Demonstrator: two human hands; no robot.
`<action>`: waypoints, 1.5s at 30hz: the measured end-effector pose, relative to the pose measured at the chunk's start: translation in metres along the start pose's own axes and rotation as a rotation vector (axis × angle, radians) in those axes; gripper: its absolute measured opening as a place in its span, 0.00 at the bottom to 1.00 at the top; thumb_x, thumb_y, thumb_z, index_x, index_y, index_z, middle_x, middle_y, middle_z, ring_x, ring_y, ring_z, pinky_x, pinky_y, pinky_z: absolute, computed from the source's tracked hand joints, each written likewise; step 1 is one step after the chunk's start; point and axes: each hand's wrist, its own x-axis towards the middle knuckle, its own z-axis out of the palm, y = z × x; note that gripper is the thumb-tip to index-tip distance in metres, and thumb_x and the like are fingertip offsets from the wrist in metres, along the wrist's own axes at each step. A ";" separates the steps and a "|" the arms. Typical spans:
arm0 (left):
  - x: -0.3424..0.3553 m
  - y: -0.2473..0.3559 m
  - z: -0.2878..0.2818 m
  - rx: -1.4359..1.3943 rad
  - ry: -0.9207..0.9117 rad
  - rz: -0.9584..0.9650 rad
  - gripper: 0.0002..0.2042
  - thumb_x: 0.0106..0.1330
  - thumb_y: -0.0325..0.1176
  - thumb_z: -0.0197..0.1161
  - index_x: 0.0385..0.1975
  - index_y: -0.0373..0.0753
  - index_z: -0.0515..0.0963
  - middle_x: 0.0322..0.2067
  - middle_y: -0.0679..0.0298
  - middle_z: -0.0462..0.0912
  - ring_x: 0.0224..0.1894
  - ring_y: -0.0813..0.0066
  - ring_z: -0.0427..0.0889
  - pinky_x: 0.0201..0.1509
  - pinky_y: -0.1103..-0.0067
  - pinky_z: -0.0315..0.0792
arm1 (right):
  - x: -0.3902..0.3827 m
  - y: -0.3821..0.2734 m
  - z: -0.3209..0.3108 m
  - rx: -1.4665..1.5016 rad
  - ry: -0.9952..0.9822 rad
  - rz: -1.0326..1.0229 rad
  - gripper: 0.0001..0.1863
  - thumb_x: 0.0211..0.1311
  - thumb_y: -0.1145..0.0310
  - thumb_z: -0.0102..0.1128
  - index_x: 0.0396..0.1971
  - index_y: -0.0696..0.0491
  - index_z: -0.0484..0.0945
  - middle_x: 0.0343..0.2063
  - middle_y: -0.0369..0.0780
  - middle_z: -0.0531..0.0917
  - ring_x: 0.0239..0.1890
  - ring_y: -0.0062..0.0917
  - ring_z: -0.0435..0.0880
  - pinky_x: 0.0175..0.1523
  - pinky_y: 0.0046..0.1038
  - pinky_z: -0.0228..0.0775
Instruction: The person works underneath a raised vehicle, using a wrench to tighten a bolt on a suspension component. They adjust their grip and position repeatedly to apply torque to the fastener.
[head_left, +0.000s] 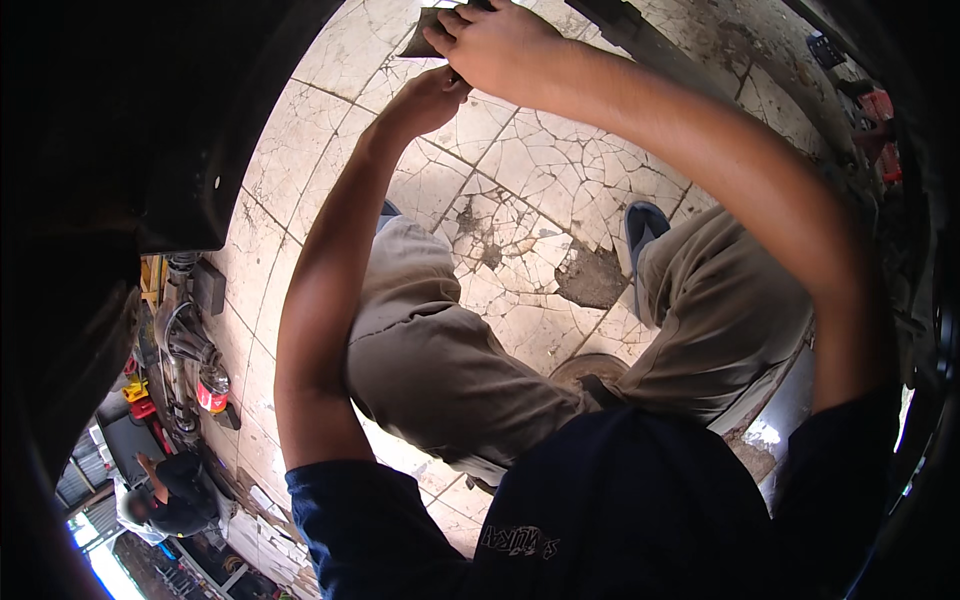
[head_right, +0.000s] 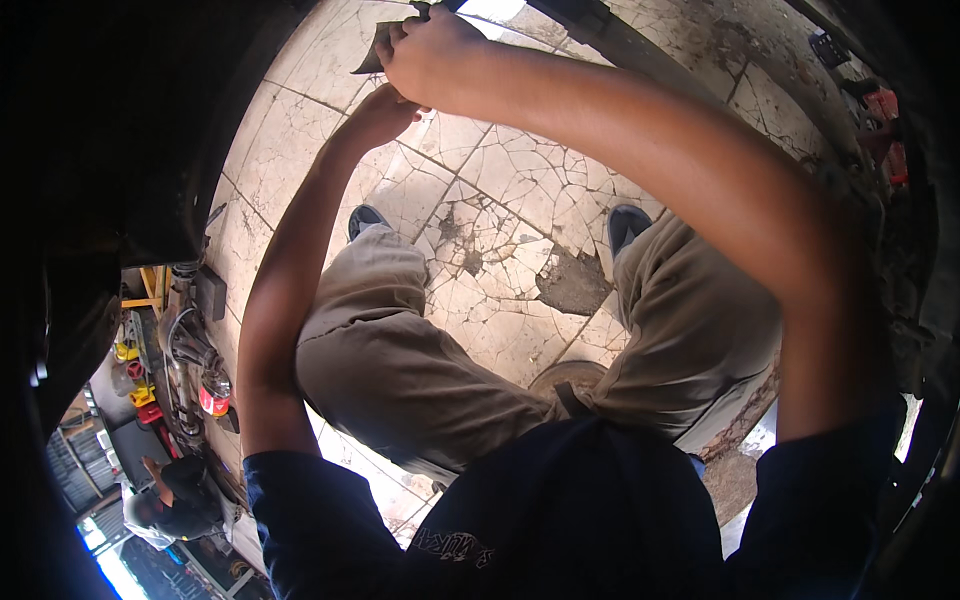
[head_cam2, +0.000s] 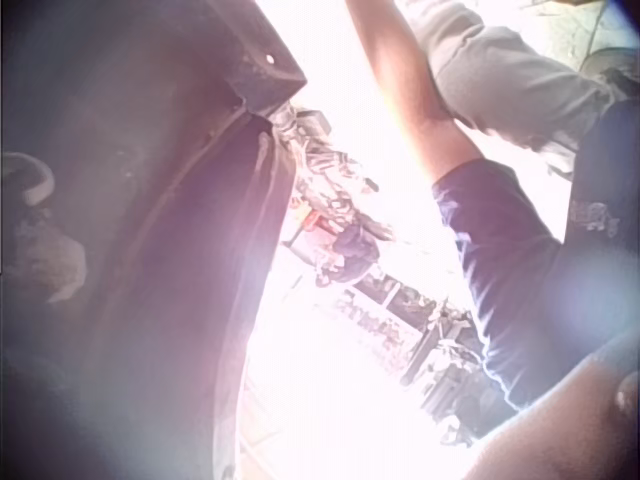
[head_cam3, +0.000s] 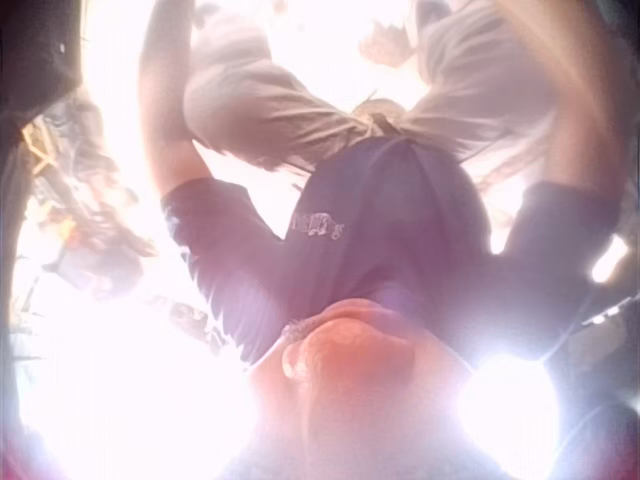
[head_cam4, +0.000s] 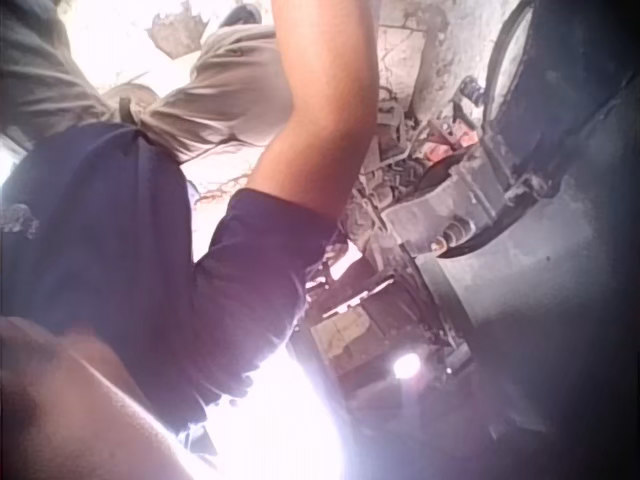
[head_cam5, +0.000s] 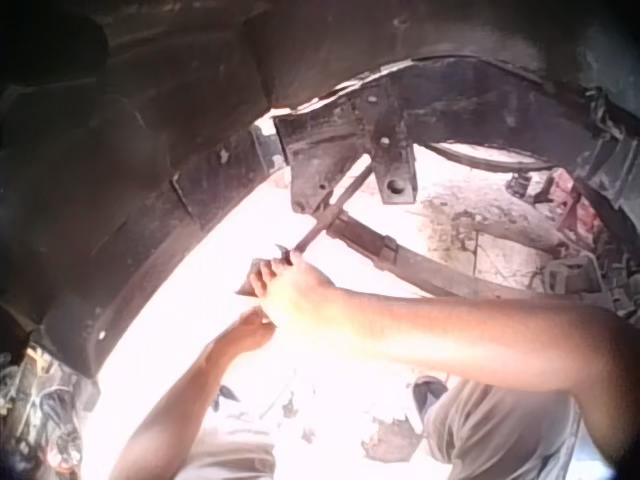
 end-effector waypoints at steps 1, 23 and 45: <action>0.003 0.004 0.000 0.004 -0.012 -0.001 0.16 0.67 0.45 0.49 0.40 0.38 0.75 0.31 0.57 0.81 0.35 0.61 0.80 0.42 0.68 0.72 | 0.003 0.002 0.010 0.036 0.096 0.059 0.33 0.60 0.58 0.49 0.59 0.66 0.58 0.56 0.52 0.66 0.60 0.37 0.67 0.59 0.40 0.60; -0.004 0.008 -0.005 0.017 -0.012 0.008 0.19 0.68 0.49 0.48 0.40 0.38 0.75 0.30 0.59 0.81 0.36 0.63 0.79 0.43 0.69 0.71 | 0.022 -0.004 0.040 0.277 0.340 0.152 0.26 0.51 0.63 0.62 0.48 0.65 0.72 0.31 0.44 0.84 0.37 0.32 0.85 0.35 0.30 0.77; -0.004 0.013 -0.007 0.037 -0.056 -0.031 0.20 0.69 0.47 0.49 0.46 0.35 0.74 0.34 0.59 0.82 0.35 0.71 0.81 0.42 0.75 0.73 | 0.004 0.003 0.031 0.317 0.271 0.117 0.23 0.50 0.71 0.61 0.47 0.67 0.72 0.32 0.46 0.84 0.37 0.33 0.85 0.35 0.31 0.78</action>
